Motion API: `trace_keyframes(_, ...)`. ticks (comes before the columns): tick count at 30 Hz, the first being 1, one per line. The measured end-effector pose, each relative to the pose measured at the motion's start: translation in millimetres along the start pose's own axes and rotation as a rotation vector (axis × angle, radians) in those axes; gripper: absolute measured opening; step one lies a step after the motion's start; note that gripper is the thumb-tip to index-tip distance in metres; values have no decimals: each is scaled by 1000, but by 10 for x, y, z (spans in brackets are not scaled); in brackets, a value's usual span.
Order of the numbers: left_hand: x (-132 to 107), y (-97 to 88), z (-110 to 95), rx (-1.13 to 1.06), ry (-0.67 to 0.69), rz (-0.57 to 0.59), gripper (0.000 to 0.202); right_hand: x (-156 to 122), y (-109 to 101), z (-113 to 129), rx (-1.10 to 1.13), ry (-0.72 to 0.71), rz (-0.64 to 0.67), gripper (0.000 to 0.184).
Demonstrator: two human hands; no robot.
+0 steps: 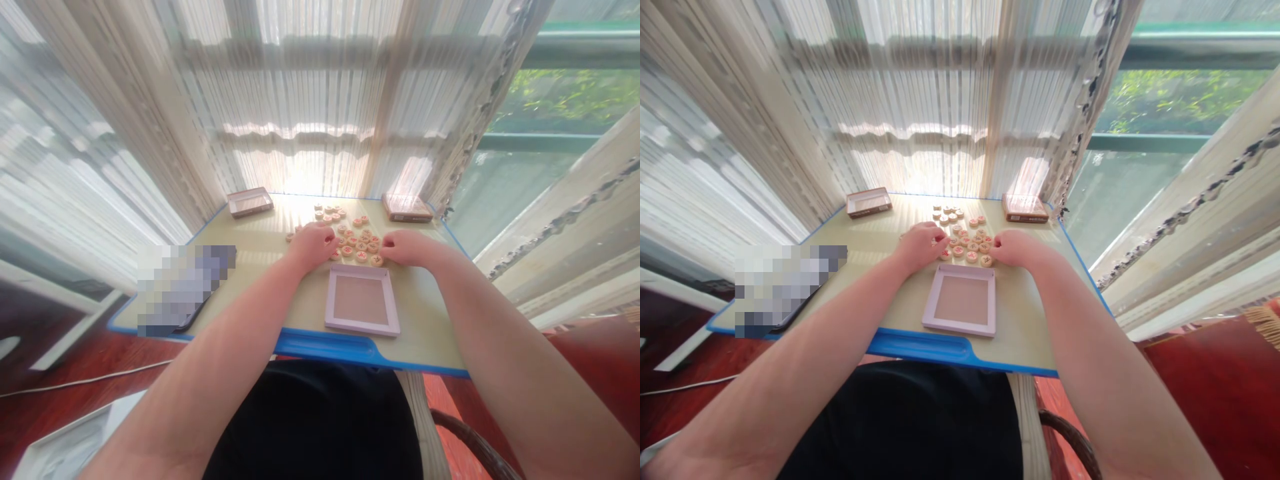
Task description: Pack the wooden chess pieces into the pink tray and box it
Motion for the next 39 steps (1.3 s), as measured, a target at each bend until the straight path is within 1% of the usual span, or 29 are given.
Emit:
trace_keyframes(2, -3, 2, -24, -29, 14, 11, 28, -54, -32, 43, 12, -25, -17, 18)
trace_keyframes(4, -4, 8, -28, -36, 16, 20, 28, -99, -41, 109, 52, -75, -5, 16)
trace_keyframes(6, -6, -6, -26, -21, 17, -1, 26, -120, -26, 170, 80, -118, 26, 15)
trace_keyframes(8, -11, -52, 1, 10, -15, -56, 22, -119, -16, 192, 81, -126, 35, 15)
trace_keyframes(9, -18, -89, 33, 24, -53, -96, 22, -113, -19, 188, 72, -120, 26, 16)
trace_keyframes(11, -41, -158, 140, 31, -175, -172, 24, -99, -36, 159, 42, -99, -7, 23)
trace_keyframes(13, -64, -176, 284, 5, -316, -200, 30, -79, -54, 117, 12, -75, -42, 32)
trace_keyframes(15, -72, -124, 440, -39, -442, -167, 39, -48, -70, 63, 11, -49, -89, 40)
trace_keyframes(17, -55, -29, 567, -87, -515, -100, 48, -10, -91, 28, 37, -58, -172, 46)
trace_keyframes(19, -4, 64, 622, -127, -502, -35, 52, 33, -101, 24, 63, -114, -273, 52)
trace_keyframes(20, 31, 101, 618, -145, -464, -10, 52, 56, -94, 27, 68, -145, -315, 58)
trace_keyframes(21, 65, 129, 599, -163, -416, 8, 52, 90, -65, 25, 71, -165, -326, 65)
trace_keyframes(23, 114, 157, 540, -206, -320, 23, 51, 178, 32, 8, 79, -171, -277, 76)
trace_keyframes(25, 128, 150, 480, -256, -250, 12, 49, 259, 144, 5, 78, -166, -180, 84)
trace_keyframes(27, 118, 124, 432, -316, -203, -9, 46, 306, 212, 18, 60, -161, -120, 86)
trace_keyframes(28, 110, 110, 416, -350, -189, -21, 44, 319, 223, 26, 49, -158, -114, 84)
trace_keyframes(31, 99, 104, 411, -468, -189, -35, 38, 331, 199, 35, 27, -150, -162, 80)
trace_keyframes(34, 115, 149, 476, -597, -239, -50, 35, 326, 175, 32, 48, -179, -193, 80)
trace_keyframes(37, 119, 164, 565, -672, -278, -91, 42, 288, 138, 42, 77, -234, -206, 80)
trace_keyframes(39, 74, 106, 655, -630, -329, -147, 46, 252, 105, 58, 98, -268, -208, 72)
Point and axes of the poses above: each hand's wrist, its own x-axis towards the middle knuckle, its own y-axis out of the palm, z = x × y, the point moved 8 cm from there along x, towards the middle knuckle, and after that the axes turned 15 degrees about z, right-handed, at the moved point
